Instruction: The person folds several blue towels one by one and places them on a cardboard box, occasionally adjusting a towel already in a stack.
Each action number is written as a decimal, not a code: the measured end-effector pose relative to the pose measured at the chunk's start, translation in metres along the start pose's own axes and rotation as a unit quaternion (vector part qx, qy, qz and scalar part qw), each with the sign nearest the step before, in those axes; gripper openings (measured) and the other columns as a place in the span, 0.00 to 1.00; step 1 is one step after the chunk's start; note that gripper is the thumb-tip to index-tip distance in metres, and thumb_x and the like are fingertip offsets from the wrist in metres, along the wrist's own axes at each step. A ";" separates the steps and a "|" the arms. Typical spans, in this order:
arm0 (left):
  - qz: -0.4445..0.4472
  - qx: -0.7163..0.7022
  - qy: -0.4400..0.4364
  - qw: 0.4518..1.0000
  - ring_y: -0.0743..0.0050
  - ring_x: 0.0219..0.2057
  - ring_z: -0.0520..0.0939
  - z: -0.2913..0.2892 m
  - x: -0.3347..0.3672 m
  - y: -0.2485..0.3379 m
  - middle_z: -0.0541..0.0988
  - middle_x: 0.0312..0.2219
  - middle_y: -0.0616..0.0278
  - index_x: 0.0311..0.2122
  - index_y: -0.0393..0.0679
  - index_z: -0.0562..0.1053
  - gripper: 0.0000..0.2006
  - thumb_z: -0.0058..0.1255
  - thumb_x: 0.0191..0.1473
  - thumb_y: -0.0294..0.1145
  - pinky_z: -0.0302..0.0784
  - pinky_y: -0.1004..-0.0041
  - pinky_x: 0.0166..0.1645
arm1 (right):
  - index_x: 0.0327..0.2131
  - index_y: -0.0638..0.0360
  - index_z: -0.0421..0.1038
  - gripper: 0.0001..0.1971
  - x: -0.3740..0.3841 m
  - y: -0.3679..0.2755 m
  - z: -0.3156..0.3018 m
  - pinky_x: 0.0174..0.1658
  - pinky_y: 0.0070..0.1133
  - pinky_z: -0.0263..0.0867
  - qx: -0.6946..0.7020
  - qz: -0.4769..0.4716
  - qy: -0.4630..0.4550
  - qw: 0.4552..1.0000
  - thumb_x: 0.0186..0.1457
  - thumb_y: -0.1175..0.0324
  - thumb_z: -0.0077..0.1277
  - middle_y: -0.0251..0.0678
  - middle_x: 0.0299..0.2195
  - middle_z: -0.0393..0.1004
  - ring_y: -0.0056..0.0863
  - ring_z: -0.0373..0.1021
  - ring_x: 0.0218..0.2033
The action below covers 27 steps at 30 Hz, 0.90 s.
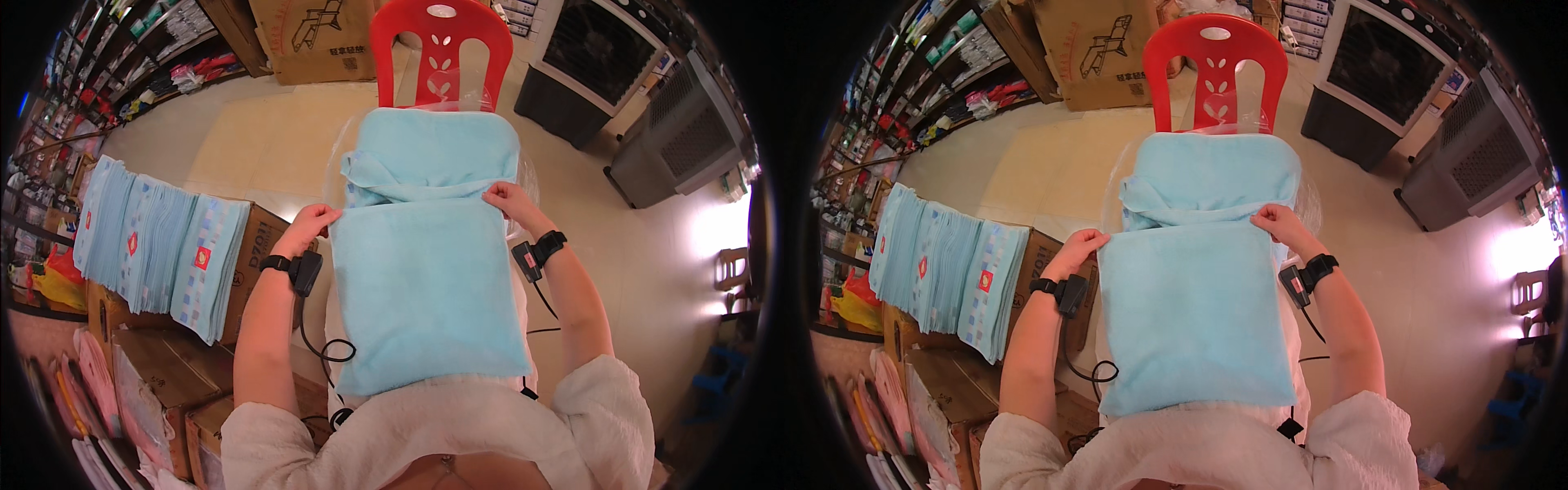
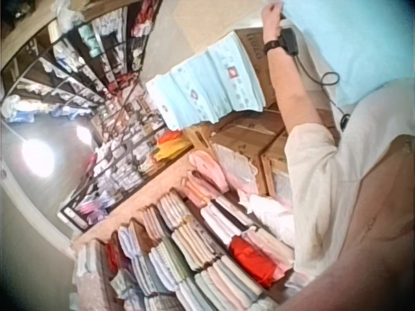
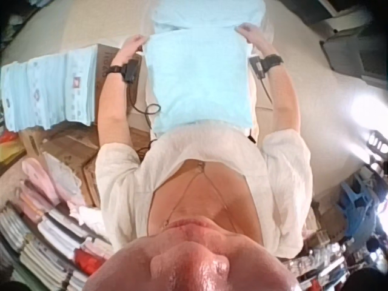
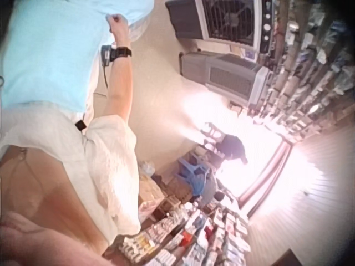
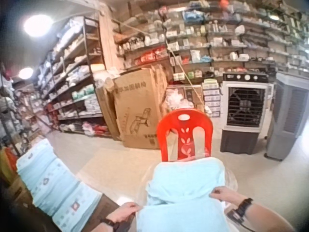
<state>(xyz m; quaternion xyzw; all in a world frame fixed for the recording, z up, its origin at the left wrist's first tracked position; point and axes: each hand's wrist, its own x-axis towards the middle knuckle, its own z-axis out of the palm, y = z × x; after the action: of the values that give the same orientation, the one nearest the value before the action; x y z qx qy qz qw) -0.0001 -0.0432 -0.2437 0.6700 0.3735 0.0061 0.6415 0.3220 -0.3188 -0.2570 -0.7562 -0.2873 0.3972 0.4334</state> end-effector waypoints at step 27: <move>0.135 0.103 -0.008 0.985 0.83 0.19 0.67 -0.003 -0.007 0.023 0.69 0.18 0.68 0.29 0.40 0.66 0.05 0.47 0.51 0.29 0.64 0.81 0.24 | 0.28 0.63 0.69 0.13 -0.015 -0.025 -0.015 0.28 0.25 0.64 -0.228 -0.038 -0.013 0.973 0.53 0.62 0.41 0.38 0.23 0.71 0.28 0.67 0.23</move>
<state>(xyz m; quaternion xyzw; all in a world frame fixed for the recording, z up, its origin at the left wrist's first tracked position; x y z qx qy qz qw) 0.0053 -0.0420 -0.2203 0.7766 0.2732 0.0492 0.5655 0.3249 -0.3255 -0.2245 -0.8186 -0.4042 0.3140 0.2606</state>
